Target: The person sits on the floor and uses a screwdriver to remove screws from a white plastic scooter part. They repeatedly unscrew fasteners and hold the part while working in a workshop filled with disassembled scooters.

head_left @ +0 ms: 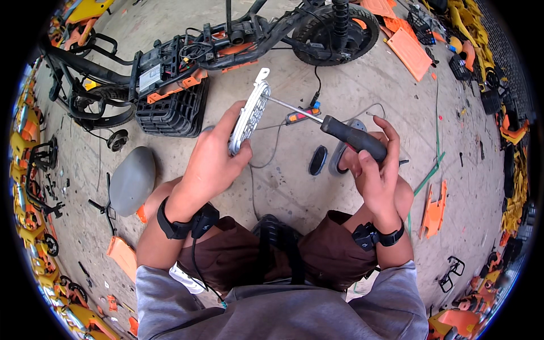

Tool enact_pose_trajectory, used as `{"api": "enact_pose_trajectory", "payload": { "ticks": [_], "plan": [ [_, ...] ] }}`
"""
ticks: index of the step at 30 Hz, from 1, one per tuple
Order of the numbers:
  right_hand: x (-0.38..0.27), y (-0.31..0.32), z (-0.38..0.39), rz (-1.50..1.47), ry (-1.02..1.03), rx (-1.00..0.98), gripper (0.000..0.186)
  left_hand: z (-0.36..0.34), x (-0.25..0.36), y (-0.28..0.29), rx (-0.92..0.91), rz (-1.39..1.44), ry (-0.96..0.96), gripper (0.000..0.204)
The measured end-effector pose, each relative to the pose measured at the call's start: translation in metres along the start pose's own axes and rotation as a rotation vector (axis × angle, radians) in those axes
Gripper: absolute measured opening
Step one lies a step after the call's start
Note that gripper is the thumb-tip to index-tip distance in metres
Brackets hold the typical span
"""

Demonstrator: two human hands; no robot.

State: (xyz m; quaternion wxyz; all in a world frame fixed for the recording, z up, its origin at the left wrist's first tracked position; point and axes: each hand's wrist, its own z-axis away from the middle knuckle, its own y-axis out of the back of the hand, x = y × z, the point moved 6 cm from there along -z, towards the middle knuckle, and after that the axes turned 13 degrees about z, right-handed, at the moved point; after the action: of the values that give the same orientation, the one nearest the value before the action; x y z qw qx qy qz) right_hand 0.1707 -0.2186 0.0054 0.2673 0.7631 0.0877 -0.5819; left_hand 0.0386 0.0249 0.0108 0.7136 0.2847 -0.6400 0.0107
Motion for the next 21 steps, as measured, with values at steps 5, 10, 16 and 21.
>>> {"api": "enact_pose_trajectory", "payload": {
  "ticks": [5, 10, 16, 21],
  "plan": [
    [0.010, 0.002, 0.002, -0.112, -0.119, -0.030, 0.051, 0.002, -0.001, 0.000, -0.018, 0.011, 0.045, 0.055],
    [0.006, -0.002, 0.001, -0.045, -0.011, 0.046, 0.046, 0.004, -0.002, -0.001, -0.020, 0.010, 0.029, 0.055],
    [0.014, 0.000, 0.005, -0.111, -0.148, -0.057, 0.041, 0.003, -0.002, 0.001, -0.010, 0.002, -0.003, 0.055],
    [0.006, 0.006, 0.000, -0.051, -0.038, -0.015, 0.043, 0.000, 0.002, -0.002, -0.016, -0.045, 0.025, 0.056]
  ]
}}
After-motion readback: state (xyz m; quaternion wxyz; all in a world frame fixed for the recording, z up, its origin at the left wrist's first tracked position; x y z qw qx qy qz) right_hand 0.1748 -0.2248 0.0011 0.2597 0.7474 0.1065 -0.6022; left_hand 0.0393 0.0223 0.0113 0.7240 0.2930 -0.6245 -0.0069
